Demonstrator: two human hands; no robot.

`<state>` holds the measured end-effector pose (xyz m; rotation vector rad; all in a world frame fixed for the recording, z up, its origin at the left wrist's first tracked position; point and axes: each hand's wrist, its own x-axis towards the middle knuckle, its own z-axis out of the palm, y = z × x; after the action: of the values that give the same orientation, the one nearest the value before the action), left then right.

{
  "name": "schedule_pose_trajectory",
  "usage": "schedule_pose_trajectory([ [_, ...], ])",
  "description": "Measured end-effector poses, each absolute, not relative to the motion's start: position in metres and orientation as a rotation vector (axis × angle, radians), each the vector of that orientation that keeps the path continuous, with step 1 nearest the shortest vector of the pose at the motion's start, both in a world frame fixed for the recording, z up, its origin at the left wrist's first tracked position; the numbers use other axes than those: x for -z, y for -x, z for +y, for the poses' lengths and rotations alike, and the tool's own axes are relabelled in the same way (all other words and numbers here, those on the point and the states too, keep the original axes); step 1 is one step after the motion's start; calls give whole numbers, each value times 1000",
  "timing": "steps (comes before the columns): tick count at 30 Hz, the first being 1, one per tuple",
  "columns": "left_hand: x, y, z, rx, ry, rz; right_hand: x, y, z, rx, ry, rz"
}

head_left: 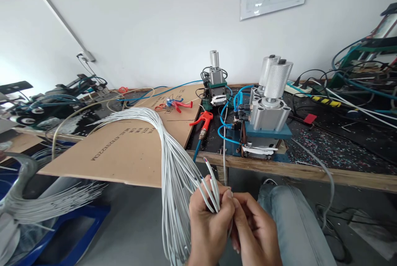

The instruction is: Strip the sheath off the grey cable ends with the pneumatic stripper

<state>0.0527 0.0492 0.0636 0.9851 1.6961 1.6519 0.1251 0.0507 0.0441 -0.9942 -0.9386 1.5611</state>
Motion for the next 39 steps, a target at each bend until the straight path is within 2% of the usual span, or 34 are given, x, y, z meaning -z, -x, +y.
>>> schedule_pose_trajectory([
  [11,-44,-39,50,-1671,-1158,1559,-45,-128,51,-1588,963,-967],
  [17,-55,-34,52,-1555,-1177,1395,-46,-129,52,-1604,944,-975],
  [26,-60,-40,50,-1568,-1120,1549,-43,-127,49,-1527,957,-987],
  [35,-66,-61,50,-1750,-1060,1782,-39,-123,48,-1500,1013,-944],
  [39,-66,-58,51,-1681,-1080,1750,-36,-124,49,-1476,1005,-949],
])
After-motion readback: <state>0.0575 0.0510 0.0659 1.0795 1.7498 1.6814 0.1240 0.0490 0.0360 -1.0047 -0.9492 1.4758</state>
